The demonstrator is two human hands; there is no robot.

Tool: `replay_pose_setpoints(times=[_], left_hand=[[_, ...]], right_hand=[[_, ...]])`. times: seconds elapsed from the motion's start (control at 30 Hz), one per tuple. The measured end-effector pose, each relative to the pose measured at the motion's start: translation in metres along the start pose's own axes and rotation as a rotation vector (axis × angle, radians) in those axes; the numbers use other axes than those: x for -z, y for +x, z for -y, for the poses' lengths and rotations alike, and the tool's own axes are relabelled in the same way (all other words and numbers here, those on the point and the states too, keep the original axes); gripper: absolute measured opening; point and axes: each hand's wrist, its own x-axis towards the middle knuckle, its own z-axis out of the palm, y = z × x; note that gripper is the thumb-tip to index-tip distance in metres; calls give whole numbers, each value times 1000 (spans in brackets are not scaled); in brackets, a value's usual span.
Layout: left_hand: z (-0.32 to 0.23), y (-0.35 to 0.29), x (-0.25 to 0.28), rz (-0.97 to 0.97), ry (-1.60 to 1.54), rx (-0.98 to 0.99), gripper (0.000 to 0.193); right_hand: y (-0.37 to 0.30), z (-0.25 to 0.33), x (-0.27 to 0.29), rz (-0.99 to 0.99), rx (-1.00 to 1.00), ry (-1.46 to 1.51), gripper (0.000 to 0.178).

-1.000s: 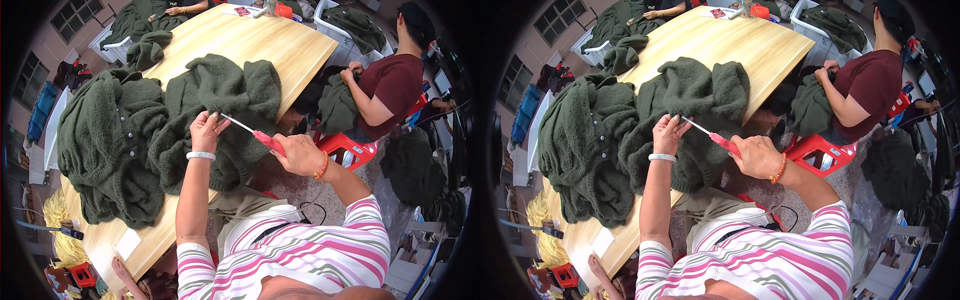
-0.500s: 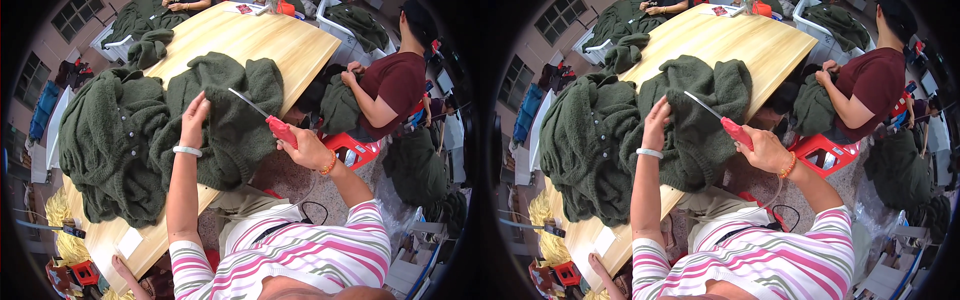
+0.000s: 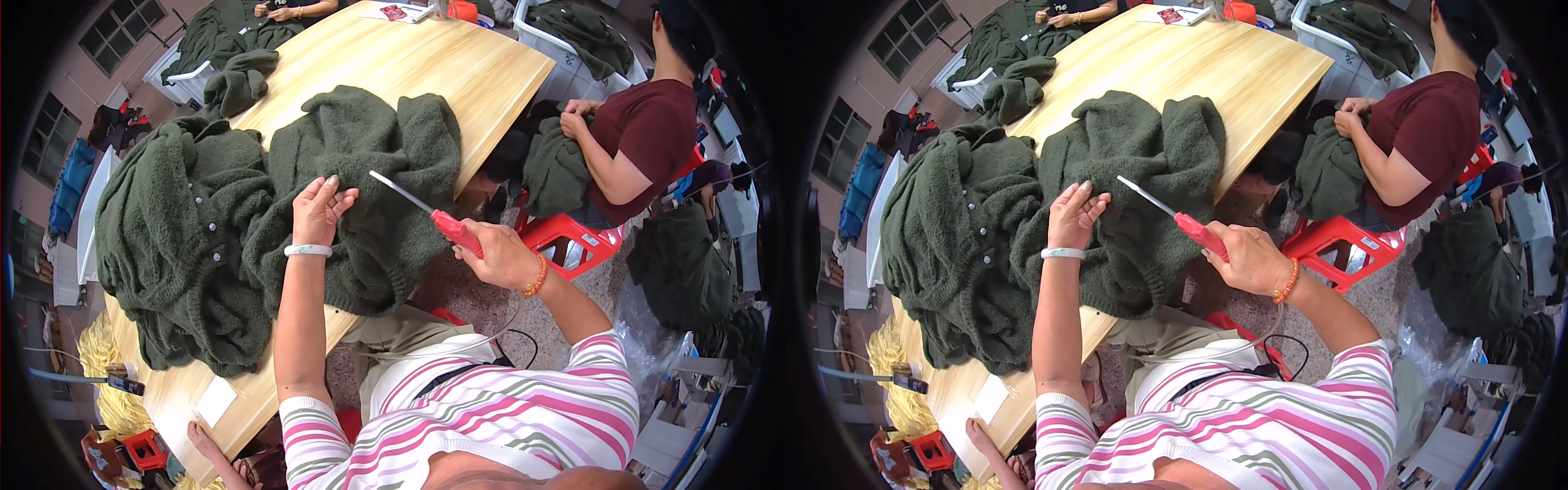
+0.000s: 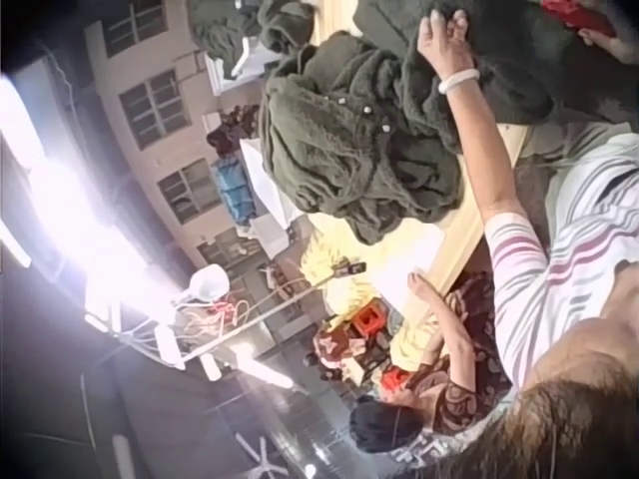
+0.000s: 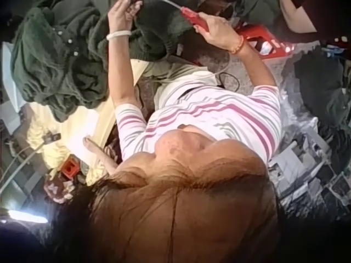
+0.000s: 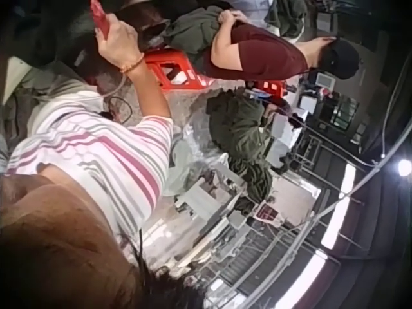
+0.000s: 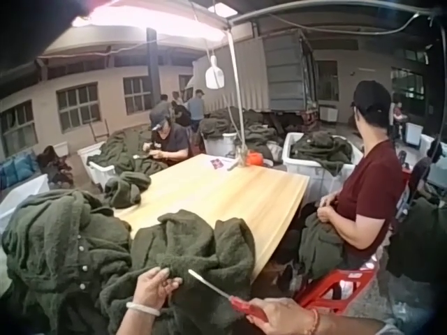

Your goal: Trimming excess threads from finished garments using thread snips at a factory table.

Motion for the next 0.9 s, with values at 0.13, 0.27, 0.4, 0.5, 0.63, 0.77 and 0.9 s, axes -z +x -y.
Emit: replay_pose_setpoints(times=[0.13, 0.27, 0.4, 0.5, 0.63, 0.77, 0.9], left_hand=[[7, -12, -7, 41, 87, -95, 7], [14, -17, -9, -8, 100, -139, 9], [20, -22, 2, -41, 143, -86, 10], [20, -28, -4, -27, 128, -81, 9], [15, -35, -9, -1, 149, -47, 10], [14, -36, -3, -18, 174, -42, 12], [17, -38, 6, -73, 390, 57, 15]], right_hand=[[0, 12, -2, 60, 31, -127, 21], [1, 18, -5, 79, 7, -223, 22], [-2, 27, -2, 94, 19, -212, 21], [-2, 27, -6, 126, 28, -246, 21], [-2, 30, -4, 126, 11, -281, 22], [-4, 26, -4, 119, 67, -226, 22], [-4, 5, 0, 28, 29, -139, 20]])
